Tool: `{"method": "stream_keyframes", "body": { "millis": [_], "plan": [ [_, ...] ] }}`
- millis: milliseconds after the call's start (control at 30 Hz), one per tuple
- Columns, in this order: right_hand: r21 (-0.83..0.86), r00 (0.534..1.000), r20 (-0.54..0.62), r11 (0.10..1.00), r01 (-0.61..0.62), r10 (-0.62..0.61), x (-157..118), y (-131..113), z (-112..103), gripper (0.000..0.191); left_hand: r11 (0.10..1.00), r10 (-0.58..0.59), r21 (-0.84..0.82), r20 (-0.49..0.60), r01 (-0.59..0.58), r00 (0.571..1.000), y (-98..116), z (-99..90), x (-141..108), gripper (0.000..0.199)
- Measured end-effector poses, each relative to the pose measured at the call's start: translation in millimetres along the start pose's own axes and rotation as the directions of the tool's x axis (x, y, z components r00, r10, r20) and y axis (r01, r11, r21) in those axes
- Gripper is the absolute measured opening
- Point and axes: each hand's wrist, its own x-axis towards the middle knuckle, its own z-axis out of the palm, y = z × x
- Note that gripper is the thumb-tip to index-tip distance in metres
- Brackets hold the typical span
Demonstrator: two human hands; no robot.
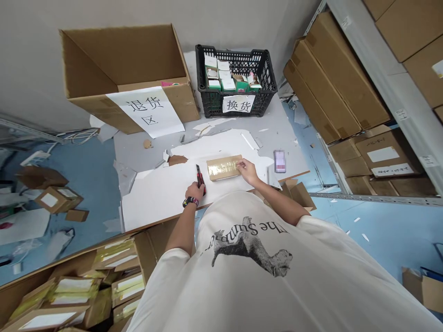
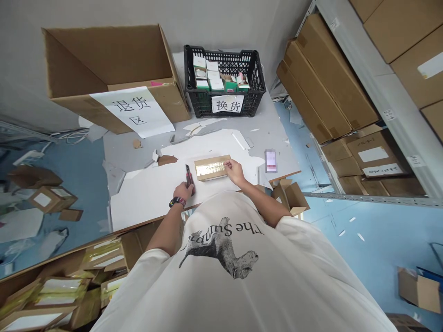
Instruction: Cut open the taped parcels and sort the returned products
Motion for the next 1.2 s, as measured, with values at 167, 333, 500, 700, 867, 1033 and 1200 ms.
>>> {"method": "stream_keyframes", "body": {
  "millis": [167, 333, 500, 700, 867, 1033, 1200],
  "plan": [
    [0.087, 0.984, 0.161, 0.995, 0.056, -0.070, 1.0, -22.0, 17.6, 0.029, 0.881, -0.147, -0.474, -0.234, 0.019, 0.961, 36.1, -9.7, 2.4, 0.028],
    [0.453, 0.915, 0.404, 0.872, -0.188, -0.012, 5.7, -49.1, 40.0, 0.060, 0.735, 0.249, -0.610, -0.165, -0.297, 0.954, 90.0, -21.6, -22.9, 0.052],
    [0.556, 0.928, 0.371, 0.794, -0.245, 0.026, 17.1, -49.3, 37.5, 0.050, 0.801, 0.350, -0.432, -0.224, -0.415, 0.910, 96.0, -36.2, -34.0, 0.055],
    [0.075, 0.961, 0.257, 0.994, 0.085, -0.102, 21.5, -32.0, -3.0, 0.048, 0.826, 0.526, -0.216, -0.041, -0.521, 0.850, 67.2, -27.1, -2.2, 0.115],
    [-0.319, 0.845, 0.487, 0.856, 0.407, -0.221, 17.6, -33.9, -44.2, 0.046, 0.791, 0.585, -0.291, 0.102, -0.538, 0.805, 56.5, -11.1, 21.7, 0.146],
    [-0.569, 0.807, 0.583, 0.663, 0.487, -0.092, 18.2, -53.0, -49.1, 0.044, 0.748, 0.616, -0.403, 0.125, -0.527, 0.778, 56.5, -8.0, 32.4, 0.156],
    [-0.618, 0.762, 0.643, 0.540, 0.571, -0.070, 23.4, -78.6, -33.4, 0.041, 0.765, 0.597, -0.424, 0.185, -0.484, 0.781, 60.0, -10.0, 36.7, 0.153]
  ]
}}
